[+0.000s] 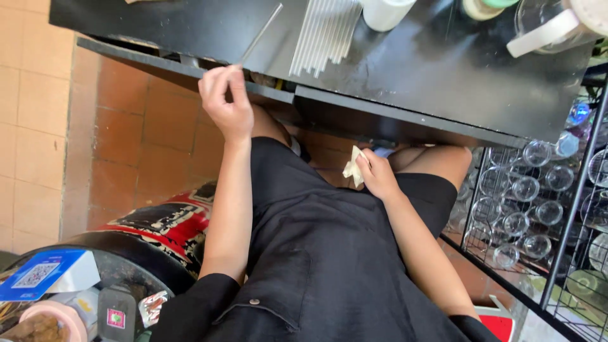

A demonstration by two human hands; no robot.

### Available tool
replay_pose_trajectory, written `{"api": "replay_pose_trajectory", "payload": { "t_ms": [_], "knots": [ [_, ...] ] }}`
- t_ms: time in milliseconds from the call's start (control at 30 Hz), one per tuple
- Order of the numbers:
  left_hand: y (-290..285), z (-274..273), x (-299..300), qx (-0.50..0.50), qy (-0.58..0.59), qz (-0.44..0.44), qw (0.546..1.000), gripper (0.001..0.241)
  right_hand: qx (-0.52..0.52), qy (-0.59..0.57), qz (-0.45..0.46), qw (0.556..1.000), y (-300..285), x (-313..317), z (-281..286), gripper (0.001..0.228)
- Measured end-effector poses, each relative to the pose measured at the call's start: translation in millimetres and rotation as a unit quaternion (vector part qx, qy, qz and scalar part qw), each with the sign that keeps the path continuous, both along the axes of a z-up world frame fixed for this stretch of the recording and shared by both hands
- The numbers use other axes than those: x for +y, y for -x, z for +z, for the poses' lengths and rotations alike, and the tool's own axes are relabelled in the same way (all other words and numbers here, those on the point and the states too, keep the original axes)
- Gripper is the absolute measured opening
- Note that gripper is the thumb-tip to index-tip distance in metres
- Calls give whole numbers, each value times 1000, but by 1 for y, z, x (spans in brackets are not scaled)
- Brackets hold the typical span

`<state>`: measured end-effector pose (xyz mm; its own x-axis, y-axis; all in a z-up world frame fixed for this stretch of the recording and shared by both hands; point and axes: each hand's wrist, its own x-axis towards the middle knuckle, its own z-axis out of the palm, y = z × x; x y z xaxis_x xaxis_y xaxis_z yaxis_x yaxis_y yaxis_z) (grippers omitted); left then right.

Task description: Cleaning reusable straws with a brush and cloth.

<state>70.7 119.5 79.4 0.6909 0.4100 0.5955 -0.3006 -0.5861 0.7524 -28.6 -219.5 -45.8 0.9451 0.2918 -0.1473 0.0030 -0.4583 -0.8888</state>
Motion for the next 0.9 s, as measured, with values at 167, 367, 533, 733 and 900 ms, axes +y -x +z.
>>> {"api": "replay_pose_trajectory", "payload": {
  "t_ms": [167,367,533,733,900],
  "knots": [
    [-8,1,-16,44,-157,47,985,16,-7,-15,-14,1000,0,-2,2,27],
    [-8,10,-36,68,-221,18,973,25,26,-31,-25,999,1,-2,7,30],
    [-5,16,-36,91,-220,-61,969,33,46,-31,-40,998,-2,-2,6,26],
    [-8,37,-58,68,-156,-80,982,33,9,-75,-65,995,-8,-2,14,26],
    [-54,73,-107,-7,-121,-188,975,34,-26,-99,-144,984,-9,-14,-4,26]
  ]
}}
